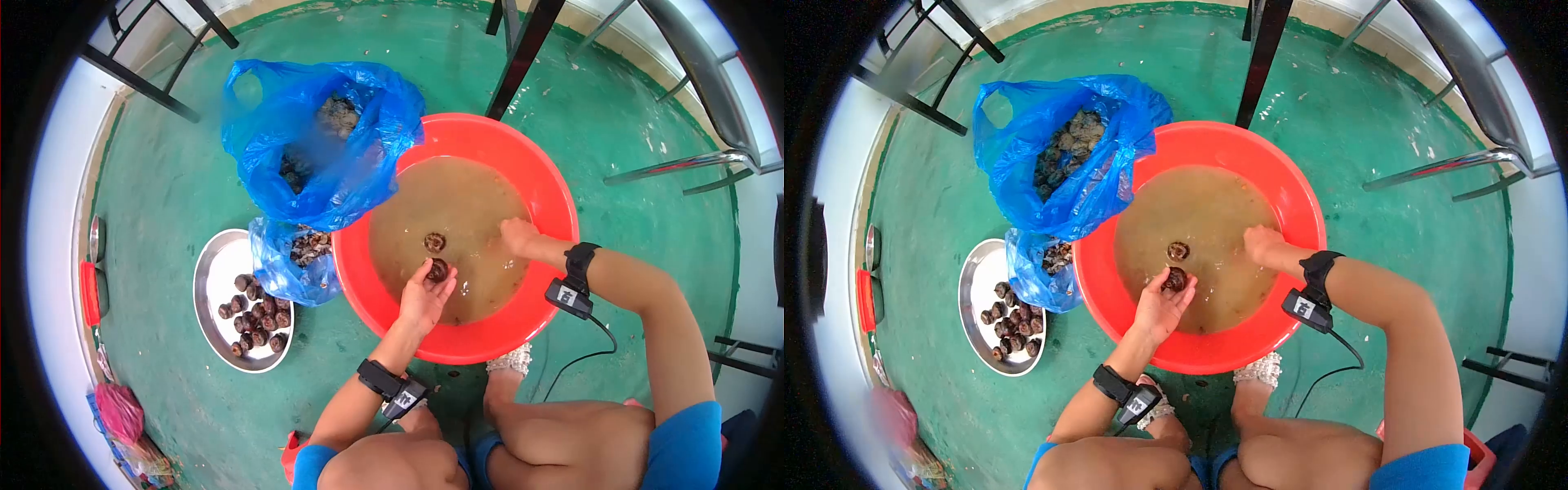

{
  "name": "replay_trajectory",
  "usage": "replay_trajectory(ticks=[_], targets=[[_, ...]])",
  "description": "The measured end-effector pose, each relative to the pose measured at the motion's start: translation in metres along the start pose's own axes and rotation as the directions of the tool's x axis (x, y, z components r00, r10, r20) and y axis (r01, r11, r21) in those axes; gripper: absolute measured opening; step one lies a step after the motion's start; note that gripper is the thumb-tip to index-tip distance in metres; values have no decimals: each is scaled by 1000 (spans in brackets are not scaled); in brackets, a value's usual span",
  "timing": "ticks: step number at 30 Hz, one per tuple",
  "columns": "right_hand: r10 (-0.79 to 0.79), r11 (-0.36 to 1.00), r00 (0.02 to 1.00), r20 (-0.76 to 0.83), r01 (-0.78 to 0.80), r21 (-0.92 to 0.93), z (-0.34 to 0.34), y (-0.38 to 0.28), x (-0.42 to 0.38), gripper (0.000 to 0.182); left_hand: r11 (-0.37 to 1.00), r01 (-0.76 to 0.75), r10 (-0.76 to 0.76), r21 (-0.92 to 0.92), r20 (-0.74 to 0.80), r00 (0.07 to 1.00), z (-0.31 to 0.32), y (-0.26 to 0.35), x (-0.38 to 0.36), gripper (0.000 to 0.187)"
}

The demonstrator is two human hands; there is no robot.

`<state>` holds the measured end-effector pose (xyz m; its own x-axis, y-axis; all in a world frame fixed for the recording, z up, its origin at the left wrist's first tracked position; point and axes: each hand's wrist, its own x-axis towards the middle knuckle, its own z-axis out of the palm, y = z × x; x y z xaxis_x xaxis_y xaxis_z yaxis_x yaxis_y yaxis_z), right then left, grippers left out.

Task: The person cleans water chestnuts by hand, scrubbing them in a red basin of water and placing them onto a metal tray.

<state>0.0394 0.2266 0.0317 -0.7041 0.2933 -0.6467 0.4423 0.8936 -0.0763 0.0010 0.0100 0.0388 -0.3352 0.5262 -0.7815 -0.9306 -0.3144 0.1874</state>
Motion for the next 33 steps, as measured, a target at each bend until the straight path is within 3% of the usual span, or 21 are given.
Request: replay_trajectory(ticks=[1, 2, 4, 6, 7, 8, 9, 10, 12, 13, 16, 18, 20, 22, 25, 28, 31, 33], targets=[[2, 953, 986, 164, -52, 300, 2, -2, 0, 23, 1000, 4, -4, 0, -1, 1000, -4, -1, 3, 27], [-45, 816, 948, 316, -147, 559, 6, -5, -1, 22, 999, 27, -28, -22, -43, 999, -10, -1, 7, 26], [-258, 347, 817, 515, -419, 839, 4, -19, -7, 20, 998, 54, -57, -45, -84, 995, -12, -2, 8, 25], [-431, 75, 817, 382, -390, 918, -9, -42, -29, 23, 997, 72, -72, -4, -91, 993, -9, -3, 6, 25], [-429, 75, 817, 385, -392, 917, -7, -49, -32, 23, 997, 76, -76, -6, -91, 993, -6, -2, 3, 25], [-439, 325, 893, 95, 59, 944, -5, -54, -36, 27, 995, 96, -95, 24, -47, 994, -3, 0, 1, 24], [-522, 514, 832, -186, 481, 710, -7, -58, -40, 31, 992, 115, -115, 55, -2, 993, 0, 0, 0, 24], [-519, 517, 834, -186, 480, 709, -9, -60, -46, 31, 992, 117, -117, 56, 2, 993, 0, 0, 0, 24], [-420, 747, 823, -383, 553, 369, -16, -62, -59, 38, 984, 69, -80, 166, 59, 995, 4, -1, -4, 30], [-437, 740, 852, -290, 523, 422, -22, -61, -63, 47, 984, 68, -79, 166, 60, 995, 7, 0, -7, 30], [-509, 745, 837, -199, 545, 385, -18, -58, -61, 47, 951, -37, 1, 306, 117, 993, 16, -1, -14, 35], [-516, 715, 821, -242, 569, 405, -16, -58, -62, 49, 888, -183, 135, 422, 140, 981, 15, -3, -12, 38], [-520, 685, 805, -286, 593, 424, -17, -58, -63, 51, 868, -212, 160, 448, 152, 975, 12, -5, -10, 39], [-555, 709, 815, -167, 568, 419, -20, -60, -66, 54, 847, -242, 184, 474, 165, 969, 5, -5, -4, 39], [-579, 660, 777, -248, 625, 417, -17, -61, -65, 57, 796, -292, 243, 530, 162, 956, 2, -4, -2, 41], [-532, 649, 769, -355, 639, 413, -14, -61, -66, 54, 852, -261, 210, 454, 161, 964, 14, -2, -13, 40], [-467, 654, 781, -415, 621, 433, -13, -61, -64, 51, 837, -258, 140, 482, 266, 954, 20, -4, -18, 38], [-457, 665, 808, -372, 588, 461, -14, -59, -66, 50, 852, -269, 135, 449, 309, 942, 17, -4, -15, 37]])
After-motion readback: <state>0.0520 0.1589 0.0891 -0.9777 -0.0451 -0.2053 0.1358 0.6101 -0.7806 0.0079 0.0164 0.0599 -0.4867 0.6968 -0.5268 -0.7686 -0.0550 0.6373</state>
